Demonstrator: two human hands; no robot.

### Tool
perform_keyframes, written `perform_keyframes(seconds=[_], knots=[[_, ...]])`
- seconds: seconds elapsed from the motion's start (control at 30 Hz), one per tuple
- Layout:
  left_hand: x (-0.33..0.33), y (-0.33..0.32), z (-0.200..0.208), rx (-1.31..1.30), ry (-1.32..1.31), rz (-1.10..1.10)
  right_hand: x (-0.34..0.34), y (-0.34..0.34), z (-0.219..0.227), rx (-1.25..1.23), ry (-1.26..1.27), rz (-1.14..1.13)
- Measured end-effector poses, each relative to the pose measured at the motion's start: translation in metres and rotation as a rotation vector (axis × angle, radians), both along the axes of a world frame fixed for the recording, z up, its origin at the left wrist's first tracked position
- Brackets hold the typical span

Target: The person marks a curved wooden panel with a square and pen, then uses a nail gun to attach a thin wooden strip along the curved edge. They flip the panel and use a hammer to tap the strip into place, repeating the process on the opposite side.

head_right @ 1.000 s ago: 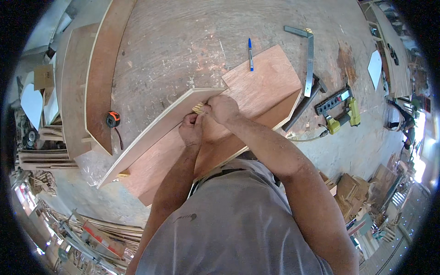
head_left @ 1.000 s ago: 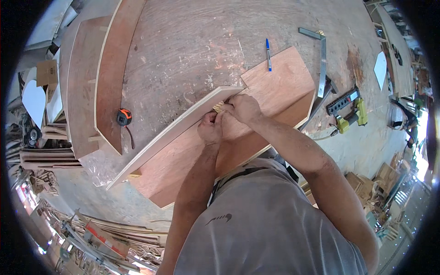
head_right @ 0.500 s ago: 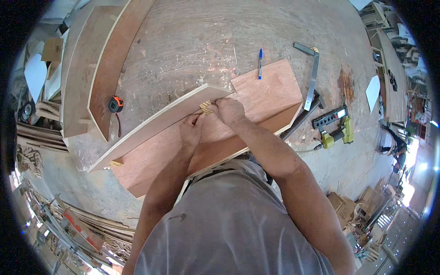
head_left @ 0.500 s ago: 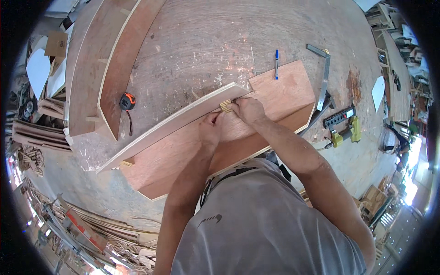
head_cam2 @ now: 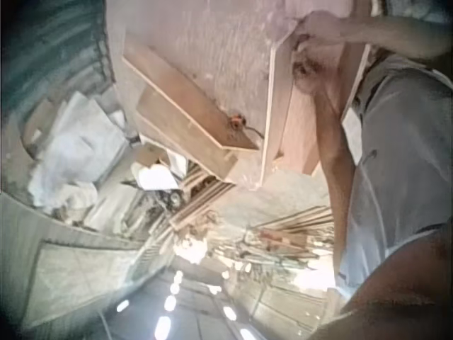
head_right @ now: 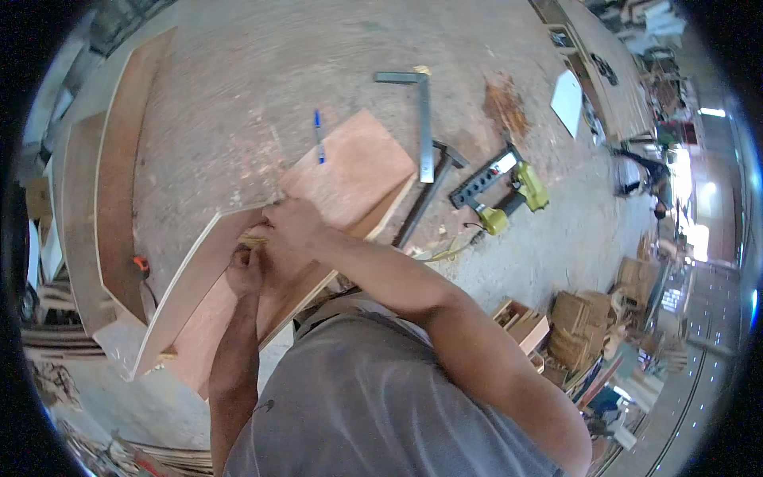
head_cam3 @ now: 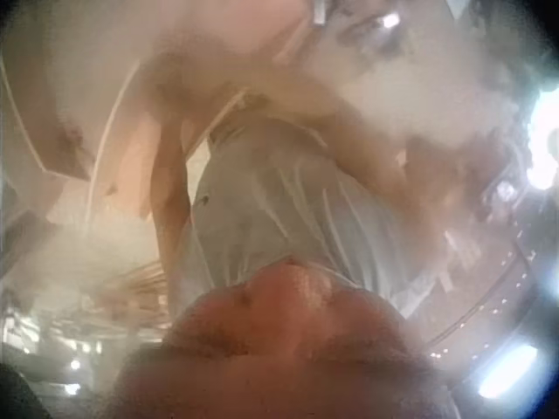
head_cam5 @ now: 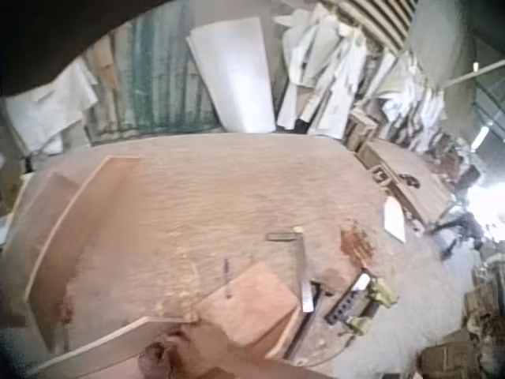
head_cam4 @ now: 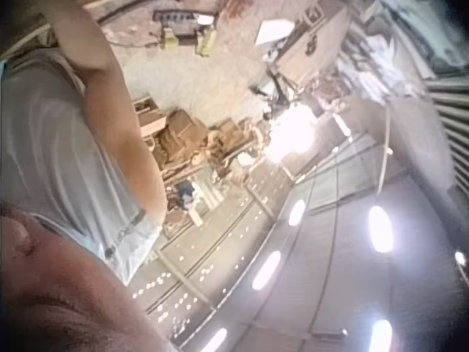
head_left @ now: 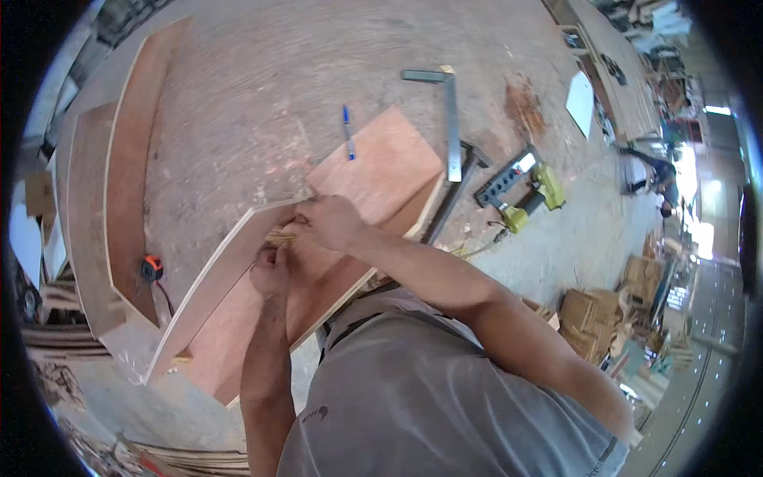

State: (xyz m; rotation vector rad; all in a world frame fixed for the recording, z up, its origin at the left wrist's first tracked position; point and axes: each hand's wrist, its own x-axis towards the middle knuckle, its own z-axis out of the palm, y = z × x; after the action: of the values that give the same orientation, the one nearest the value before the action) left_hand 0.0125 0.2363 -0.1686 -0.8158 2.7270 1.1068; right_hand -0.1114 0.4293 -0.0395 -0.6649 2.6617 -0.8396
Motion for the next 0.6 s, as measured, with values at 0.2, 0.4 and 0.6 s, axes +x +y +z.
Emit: perform_keyframes(seconds=[0.2,0.4,0.6], knots=[[-0.002,0.0,0.009,-0.043,0.097,-0.08,0.022,0.402,-0.087,-0.613,0.427,-0.87],[-0.002,-0.006,0.017,-0.076,-0.159,-0.013,0.073,0.563,-0.157,-0.974,-0.59,-1.311],[0.006,-0.002,0.029,-0.086,-0.209,-0.037,0.043,0.605,-0.12,-0.886,-0.659,-1.342]])
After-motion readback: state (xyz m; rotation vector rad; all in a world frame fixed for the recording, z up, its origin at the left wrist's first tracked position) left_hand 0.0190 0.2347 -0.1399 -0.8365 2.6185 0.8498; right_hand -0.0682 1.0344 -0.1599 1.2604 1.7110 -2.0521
